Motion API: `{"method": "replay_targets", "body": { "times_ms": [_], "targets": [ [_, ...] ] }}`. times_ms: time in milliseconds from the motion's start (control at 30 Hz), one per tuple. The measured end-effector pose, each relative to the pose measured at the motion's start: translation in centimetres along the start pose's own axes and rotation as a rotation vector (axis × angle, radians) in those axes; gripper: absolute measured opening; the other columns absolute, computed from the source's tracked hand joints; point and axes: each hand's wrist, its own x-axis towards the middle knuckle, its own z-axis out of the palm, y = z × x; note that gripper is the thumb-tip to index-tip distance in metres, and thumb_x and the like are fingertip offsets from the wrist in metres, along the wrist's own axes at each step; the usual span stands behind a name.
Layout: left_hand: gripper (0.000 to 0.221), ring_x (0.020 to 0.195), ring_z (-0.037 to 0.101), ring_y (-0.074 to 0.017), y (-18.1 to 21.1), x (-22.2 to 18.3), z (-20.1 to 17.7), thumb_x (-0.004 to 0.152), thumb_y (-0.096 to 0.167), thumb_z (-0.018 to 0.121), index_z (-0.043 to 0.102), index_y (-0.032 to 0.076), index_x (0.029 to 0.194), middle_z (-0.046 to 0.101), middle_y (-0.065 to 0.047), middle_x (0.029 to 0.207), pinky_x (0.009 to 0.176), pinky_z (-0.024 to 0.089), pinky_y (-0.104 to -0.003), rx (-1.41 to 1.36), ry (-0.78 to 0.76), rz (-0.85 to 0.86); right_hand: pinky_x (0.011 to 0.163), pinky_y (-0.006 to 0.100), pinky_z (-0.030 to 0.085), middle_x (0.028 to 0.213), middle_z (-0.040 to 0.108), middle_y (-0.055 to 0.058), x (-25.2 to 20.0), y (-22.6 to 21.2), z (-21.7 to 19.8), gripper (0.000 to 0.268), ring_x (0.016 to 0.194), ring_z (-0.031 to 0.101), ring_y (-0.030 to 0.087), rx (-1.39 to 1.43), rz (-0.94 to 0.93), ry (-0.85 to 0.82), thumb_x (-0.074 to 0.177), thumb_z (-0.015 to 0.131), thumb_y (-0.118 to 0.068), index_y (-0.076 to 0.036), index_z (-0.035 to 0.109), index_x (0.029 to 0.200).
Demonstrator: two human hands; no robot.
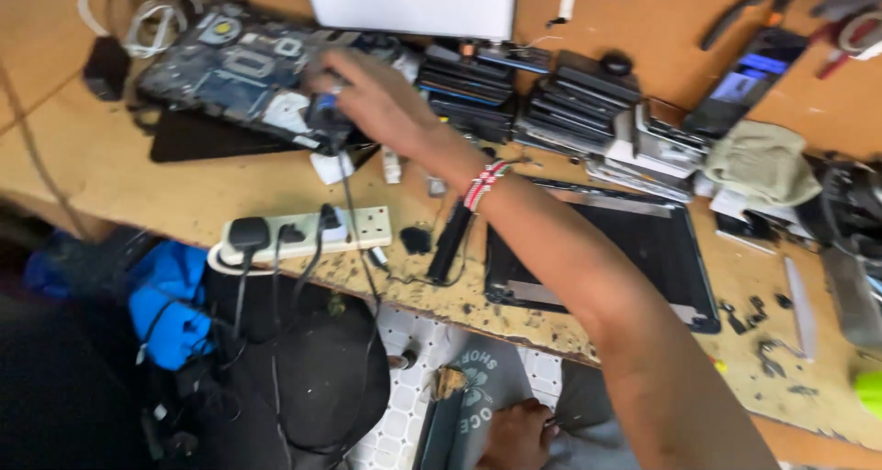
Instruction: Soldering internal wiring to a laptop screen component on a repair workbench.
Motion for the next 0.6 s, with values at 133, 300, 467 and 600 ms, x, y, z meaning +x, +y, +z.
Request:
{"method": "replay_targets", "body": {
  "times_ms": [133,300,467,600],
  "targets": [
    [0.030,0.101,0.064,-0.0366,0.6,0.7,-1.5,0.100,0.035,0.058,0.070,0.013,0.116,0.067,-0.012,0.113,0.083,0.047,-0.053,-0.038,-0.162,-0.068,0.085,0.032,0.070,0.113,0.065,0.013,-0.1,-1.3,-1.4,0.031,0.095,0.072,0.029,0.101,0.081,-0.003,0.086,0.075,0.020,0.005,0.069,0.113],
    [0.035,0.115,0.061,-0.0361,1.8,1.8,-3.8,0.106,0.036,0.054,0.067,0.010,0.126,0.064,-0.015,0.124,0.095,0.047,-0.051,-0.038,-0.438,-0.159,0.080,0.038,0.062,0.119,0.054,0.018,-1.0,-0.8,-1.5,0.017,0.092,0.068,0.033,0.343,0.105,0.113,0.103,0.067,0.004,0.006,0.060,0.118],
    [0.038,0.111,0.063,-0.0394,1.5,1.3,-2.9,0.106,0.037,0.051,0.066,0.010,0.128,0.064,-0.016,0.126,0.090,0.048,-0.054,-0.015,-0.372,-0.113,0.096,0.041,0.061,0.118,0.058,0.019,-0.2,-0.4,-1.0,0.018,0.104,0.067,0.037,0.406,0.309,0.150,0.104,0.064,-0.003,0.012,0.065,0.113],
    [0.036,0.109,0.064,-0.0372,1.8,1.4,-3.7,0.106,0.034,0.053,0.068,0.006,0.124,0.066,-0.017,0.119,0.088,0.050,-0.051,-0.039,-0.369,-0.097,0.075,0.036,0.052,0.113,0.060,0.015,0.7,-0.1,-1.0,0.017,0.092,0.066,0.030,0.452,0.295,0.256,0.108,0.061,-0.010,0.004,0.068,0.104]
  ]
}}
